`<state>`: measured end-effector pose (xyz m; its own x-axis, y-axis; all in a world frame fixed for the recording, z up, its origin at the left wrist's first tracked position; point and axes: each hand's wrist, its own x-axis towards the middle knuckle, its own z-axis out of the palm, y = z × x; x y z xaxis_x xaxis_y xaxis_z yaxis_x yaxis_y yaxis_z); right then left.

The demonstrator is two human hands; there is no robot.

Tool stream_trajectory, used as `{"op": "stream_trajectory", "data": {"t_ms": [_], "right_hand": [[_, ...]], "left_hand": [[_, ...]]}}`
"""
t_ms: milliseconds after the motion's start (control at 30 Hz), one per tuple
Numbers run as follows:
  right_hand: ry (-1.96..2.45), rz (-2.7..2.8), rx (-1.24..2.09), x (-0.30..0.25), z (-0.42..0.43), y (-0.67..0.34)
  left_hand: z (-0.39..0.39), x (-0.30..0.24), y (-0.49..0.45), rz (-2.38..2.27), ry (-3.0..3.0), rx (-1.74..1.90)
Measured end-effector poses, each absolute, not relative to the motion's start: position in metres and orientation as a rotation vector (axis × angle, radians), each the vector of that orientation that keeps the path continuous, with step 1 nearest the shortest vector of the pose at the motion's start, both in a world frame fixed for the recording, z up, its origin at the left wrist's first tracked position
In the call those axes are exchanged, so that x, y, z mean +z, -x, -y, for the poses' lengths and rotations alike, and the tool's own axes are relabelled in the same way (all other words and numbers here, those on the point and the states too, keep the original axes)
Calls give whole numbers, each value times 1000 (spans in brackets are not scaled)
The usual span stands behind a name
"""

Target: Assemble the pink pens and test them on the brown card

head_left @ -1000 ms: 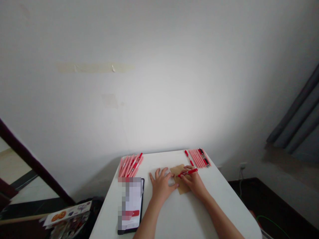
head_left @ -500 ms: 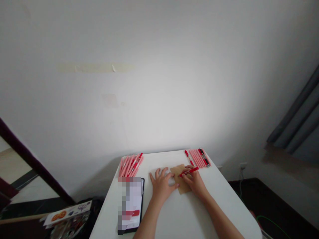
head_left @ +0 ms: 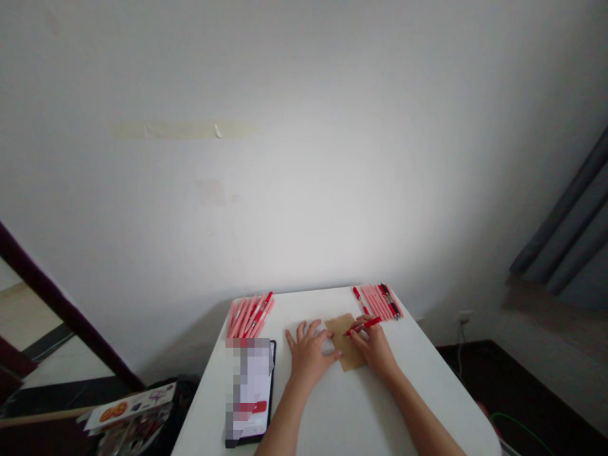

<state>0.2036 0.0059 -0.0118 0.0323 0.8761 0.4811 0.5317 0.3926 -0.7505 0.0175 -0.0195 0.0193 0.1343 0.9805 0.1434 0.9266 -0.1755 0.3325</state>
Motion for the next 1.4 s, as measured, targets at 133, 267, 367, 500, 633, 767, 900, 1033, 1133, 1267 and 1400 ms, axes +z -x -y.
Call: {"op": "stream_trajectory", "data": {"t_ms": [133,267,367,500,633,767,900,1033,1133,1267,1400], "right_hand": [[1272,1631,390,-16,-9,-205],[1291,1636,399,-21,-11,-207],[1301,1640,407,-22,-12,-207],[1293,1619,405,-20,-11,-206],[1264,1555,435,-17,-10,-206],[1195,1400,573,-17,-9,-210],[1146,1197,736,-15,-10,-213],[850,893,1040,-12,-11,-212],[721,707,1190,-8,-11,-210],[545,507,1374,0,-8,-211],[460,450,1598,8,-3,-216]], "left_hand": [[21,24,-19,-1917,-2223,436],[22,25,-19,-1914,-2221,436],[21,22,-18,-1912,-2222,460],[18,15,-16,-1883,-2239,521],[16,10,-15,-1874,-2259,567],[16,9,-15,-1860,-2262,574],[16,10,-14,-1858,-2268,557],[16,8,-15,-1868,-2271,554],[15,6,-15,-1868,-2281,576],[15,3,-14,-1874,-2298,572],[15,4,-14,-1860,-2298,579]]}}
